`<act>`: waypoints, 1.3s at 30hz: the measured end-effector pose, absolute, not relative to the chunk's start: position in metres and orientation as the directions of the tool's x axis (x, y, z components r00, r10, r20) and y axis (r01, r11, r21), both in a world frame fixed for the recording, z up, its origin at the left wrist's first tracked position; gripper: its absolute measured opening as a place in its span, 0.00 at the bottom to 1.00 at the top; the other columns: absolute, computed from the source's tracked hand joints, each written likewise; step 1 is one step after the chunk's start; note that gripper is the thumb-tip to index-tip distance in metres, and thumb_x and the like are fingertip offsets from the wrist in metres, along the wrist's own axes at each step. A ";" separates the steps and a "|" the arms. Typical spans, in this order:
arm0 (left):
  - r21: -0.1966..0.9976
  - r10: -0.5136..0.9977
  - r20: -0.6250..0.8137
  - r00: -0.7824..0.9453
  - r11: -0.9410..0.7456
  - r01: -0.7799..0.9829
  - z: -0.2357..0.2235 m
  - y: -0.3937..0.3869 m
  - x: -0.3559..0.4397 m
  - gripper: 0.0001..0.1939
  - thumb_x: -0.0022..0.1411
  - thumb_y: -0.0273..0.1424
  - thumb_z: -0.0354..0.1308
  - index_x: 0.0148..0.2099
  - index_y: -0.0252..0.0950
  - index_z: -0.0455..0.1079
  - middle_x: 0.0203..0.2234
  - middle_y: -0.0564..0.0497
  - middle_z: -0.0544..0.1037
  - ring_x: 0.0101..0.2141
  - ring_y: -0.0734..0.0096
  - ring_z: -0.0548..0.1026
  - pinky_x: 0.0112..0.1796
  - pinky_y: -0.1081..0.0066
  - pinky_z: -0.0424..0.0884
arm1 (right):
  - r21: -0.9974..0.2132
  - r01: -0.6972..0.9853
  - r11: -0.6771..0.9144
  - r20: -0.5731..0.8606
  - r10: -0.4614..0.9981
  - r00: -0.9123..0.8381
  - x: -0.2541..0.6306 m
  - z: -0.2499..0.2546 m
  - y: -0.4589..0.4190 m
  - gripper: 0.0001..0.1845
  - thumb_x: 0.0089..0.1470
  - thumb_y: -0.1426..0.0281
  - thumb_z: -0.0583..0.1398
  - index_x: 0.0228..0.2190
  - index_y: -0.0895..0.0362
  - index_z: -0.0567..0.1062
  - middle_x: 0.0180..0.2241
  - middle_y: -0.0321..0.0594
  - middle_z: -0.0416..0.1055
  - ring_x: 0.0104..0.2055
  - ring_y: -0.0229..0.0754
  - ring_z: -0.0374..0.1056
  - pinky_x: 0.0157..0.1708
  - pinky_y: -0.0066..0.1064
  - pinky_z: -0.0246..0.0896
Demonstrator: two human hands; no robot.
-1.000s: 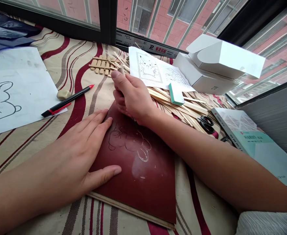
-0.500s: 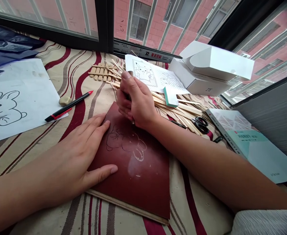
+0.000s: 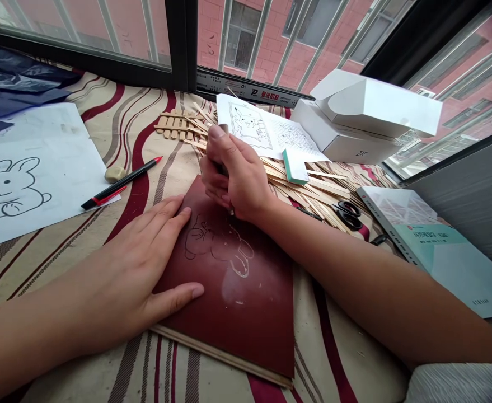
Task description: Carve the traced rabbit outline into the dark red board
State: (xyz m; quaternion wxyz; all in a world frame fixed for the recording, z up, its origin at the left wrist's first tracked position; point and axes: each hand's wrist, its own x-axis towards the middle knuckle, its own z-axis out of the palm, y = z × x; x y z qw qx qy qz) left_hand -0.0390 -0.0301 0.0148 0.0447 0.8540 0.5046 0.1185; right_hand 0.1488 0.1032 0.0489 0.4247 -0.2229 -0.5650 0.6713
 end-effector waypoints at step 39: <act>-0.042 0.775 0.266 0.573 -0.585 0.810 0.036 -0.003 -0.051 0.31 0.80 0.52 0.45 0.69 0.37 0.68 0.58 0.43 0.82 0.60 0.46 0.77 0.58 0.51 0.73 | -0.901 -0.410 -0.139 0.066 0.892 -0.447 0.171 0.051 0.106 0.31 0.72 0.49 0.62 0.24 0.52 0.59 0.12 0.21 0.53 0.10 0.28 0.45 0.09 0.23 0.38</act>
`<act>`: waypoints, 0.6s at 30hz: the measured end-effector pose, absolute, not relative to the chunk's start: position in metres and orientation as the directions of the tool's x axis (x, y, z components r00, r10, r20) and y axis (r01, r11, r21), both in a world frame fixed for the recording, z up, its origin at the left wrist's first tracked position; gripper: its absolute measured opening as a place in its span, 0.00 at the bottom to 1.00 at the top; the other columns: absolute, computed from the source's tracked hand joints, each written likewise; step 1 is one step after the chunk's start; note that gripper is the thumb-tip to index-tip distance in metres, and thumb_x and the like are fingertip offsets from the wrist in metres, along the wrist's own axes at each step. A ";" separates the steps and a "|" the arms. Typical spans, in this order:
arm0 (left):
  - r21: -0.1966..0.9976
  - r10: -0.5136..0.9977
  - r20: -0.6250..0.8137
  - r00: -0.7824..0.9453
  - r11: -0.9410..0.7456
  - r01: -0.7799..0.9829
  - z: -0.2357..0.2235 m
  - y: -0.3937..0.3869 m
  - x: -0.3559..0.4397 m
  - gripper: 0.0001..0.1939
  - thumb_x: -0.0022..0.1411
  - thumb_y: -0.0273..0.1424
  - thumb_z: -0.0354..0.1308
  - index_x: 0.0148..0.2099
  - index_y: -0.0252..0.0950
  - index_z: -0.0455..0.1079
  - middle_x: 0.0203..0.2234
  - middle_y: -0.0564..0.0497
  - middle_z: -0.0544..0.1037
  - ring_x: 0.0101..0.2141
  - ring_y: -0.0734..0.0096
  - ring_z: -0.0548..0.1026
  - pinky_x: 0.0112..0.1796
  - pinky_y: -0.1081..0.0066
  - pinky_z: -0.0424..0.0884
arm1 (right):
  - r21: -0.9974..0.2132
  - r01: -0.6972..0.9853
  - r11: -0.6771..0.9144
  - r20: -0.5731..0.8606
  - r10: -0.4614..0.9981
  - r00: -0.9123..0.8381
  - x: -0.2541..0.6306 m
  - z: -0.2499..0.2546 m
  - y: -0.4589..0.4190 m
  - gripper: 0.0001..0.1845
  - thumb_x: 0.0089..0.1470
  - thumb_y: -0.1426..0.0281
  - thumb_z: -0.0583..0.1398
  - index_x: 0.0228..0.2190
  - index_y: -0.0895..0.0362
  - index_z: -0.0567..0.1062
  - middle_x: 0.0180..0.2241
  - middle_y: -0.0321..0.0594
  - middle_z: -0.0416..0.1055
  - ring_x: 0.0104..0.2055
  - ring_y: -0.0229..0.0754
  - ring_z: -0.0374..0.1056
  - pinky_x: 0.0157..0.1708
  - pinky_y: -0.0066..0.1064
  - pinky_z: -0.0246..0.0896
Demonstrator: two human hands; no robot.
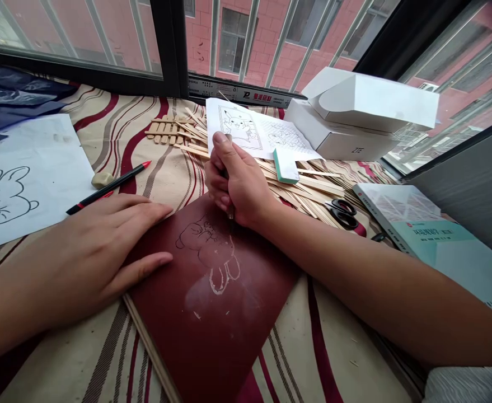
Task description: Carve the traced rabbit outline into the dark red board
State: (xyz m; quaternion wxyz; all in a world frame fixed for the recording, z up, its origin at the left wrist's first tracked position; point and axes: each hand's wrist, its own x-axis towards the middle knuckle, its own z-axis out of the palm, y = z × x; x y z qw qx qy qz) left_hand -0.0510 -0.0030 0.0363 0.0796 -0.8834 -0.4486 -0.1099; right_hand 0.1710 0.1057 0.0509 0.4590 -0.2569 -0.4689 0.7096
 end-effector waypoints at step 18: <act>-0.068 0.757 0.351 0.552 -0.567 0.821 0.015 -0.009 -0.053 0.31 0.78 0.48 0.43 0.74 0.39 0.61 0.60 0.41 0.75 0.59 0.42 0.73 0.57 0.45 0.70 | -0.918 -0.389 0.079 0.224 0.912 -0.343 0.165 0.053 0.098 0.32 0.67 0.49 0.66 0.23 0.53 0.60 0.15 0.24 0.55 0.17 0.26 0.51 0.18 0.21 0.49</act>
